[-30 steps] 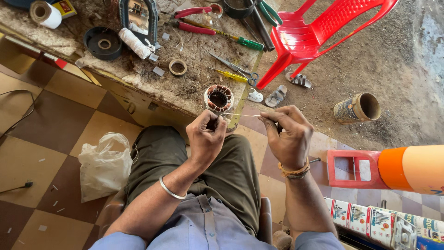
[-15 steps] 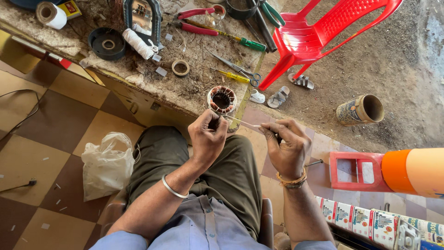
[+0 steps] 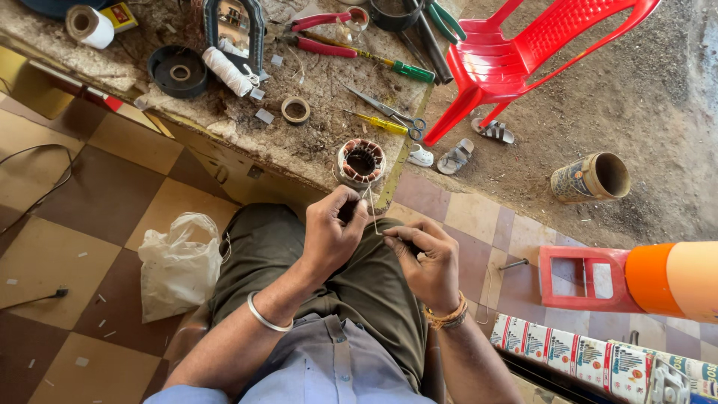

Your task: The person winds white thread around a cylindrical copper-wound coil held in the left hand, using the right hand to guide and tighten the thread. The person then uses scissors to cut the thread and briefly inspects the coil.

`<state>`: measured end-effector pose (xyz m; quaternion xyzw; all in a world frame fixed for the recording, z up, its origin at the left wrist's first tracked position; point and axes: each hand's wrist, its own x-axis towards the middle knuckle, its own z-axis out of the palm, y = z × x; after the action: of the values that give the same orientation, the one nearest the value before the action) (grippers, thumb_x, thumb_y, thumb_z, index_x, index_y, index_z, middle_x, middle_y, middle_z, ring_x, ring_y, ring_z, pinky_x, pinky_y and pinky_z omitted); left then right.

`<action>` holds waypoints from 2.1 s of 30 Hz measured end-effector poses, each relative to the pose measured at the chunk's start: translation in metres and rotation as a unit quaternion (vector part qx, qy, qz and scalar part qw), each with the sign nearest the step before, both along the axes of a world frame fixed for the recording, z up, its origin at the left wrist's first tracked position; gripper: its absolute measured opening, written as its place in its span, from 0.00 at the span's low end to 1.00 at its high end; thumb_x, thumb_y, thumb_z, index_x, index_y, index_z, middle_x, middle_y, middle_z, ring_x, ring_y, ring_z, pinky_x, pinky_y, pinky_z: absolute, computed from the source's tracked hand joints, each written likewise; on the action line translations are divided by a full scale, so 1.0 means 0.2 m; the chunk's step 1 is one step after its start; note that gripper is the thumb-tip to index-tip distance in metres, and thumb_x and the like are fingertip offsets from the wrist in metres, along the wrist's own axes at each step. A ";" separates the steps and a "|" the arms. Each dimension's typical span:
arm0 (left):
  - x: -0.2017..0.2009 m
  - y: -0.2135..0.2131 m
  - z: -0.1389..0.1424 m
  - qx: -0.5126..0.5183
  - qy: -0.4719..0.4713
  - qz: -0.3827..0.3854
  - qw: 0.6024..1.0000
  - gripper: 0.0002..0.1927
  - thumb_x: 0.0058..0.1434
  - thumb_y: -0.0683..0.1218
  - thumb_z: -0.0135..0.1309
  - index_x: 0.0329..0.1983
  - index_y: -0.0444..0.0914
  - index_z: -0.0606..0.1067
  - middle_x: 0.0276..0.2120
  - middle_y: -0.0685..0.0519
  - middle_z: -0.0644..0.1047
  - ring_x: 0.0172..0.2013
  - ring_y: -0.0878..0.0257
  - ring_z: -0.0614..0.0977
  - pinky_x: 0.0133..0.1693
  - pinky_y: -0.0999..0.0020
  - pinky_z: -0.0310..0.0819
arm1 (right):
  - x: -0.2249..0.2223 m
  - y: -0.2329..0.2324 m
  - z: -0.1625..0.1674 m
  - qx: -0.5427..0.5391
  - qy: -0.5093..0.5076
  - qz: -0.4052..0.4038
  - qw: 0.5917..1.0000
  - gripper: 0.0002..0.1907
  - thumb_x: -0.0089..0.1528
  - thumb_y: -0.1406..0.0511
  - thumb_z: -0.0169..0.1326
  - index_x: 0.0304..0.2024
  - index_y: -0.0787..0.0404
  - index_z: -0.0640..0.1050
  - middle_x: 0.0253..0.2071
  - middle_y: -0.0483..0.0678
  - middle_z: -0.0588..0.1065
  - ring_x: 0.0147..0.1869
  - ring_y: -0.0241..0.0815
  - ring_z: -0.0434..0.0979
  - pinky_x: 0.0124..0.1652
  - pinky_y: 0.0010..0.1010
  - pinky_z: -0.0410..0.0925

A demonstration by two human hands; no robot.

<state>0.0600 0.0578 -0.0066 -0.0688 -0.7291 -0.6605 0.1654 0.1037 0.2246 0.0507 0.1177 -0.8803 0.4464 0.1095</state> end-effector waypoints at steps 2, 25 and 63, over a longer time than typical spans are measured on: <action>0.02 0.00 0.02 -0.024 0.021 0.025 0.999 0.06 0.64 0.40 0.57 0.34 0.33 0.74 0.23 0.50 0.76 0.23 0.72 0.76 0.26 0.71 0.70 | 0.01 0.00 0.02 -0.007 -0.007 -0.014 1.000 0.07 0.58 0.74 0.65 0.39 0.63 0.85 0.32 0.44 0.78 0.31 0.29 0.73 0.31 0.22 0.66; 0.19 0.09 0.03 0.003 -0.150 -0.015 0.989 0.08 0.68 0.39 0.47 0.45 0.34 0.76 0.21 0.54 0.76 0.21 0.70 0.75 0.27 0.71 0.69 | -0.92 0.25 -0.15 0.134 0.032 -0.116 0.984 0.11 0.56 0.65 0.67 0.41 0.59 0.86 0.32 0.51 0.82 0.35 0.41 0.83 0.39 0.32 0.74; 0.03 0.03 0.13 -0.198 0.189 0.169 0.947 0.10 0.59 0.36 0.65 0.43 0.32 0.79 0.37 0.47 0.79 0.34 0.53 0.83 0.36 0.64 0.78 | -0.14 0.41 -0.19 0.267 0.134 -0.133 0.945 0.25 0.48 0.67 0.71 0.43 0.66 0.74 0.50 0.56 0.70 0.53 0.55 0.71 0.51 0.43 0.68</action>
<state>0.0668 0.0647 0.0203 -0.0995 -0.8016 -0.4396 0.3928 0.0754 0.3057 0.0131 0.0831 -0.9520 0.1560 0.2497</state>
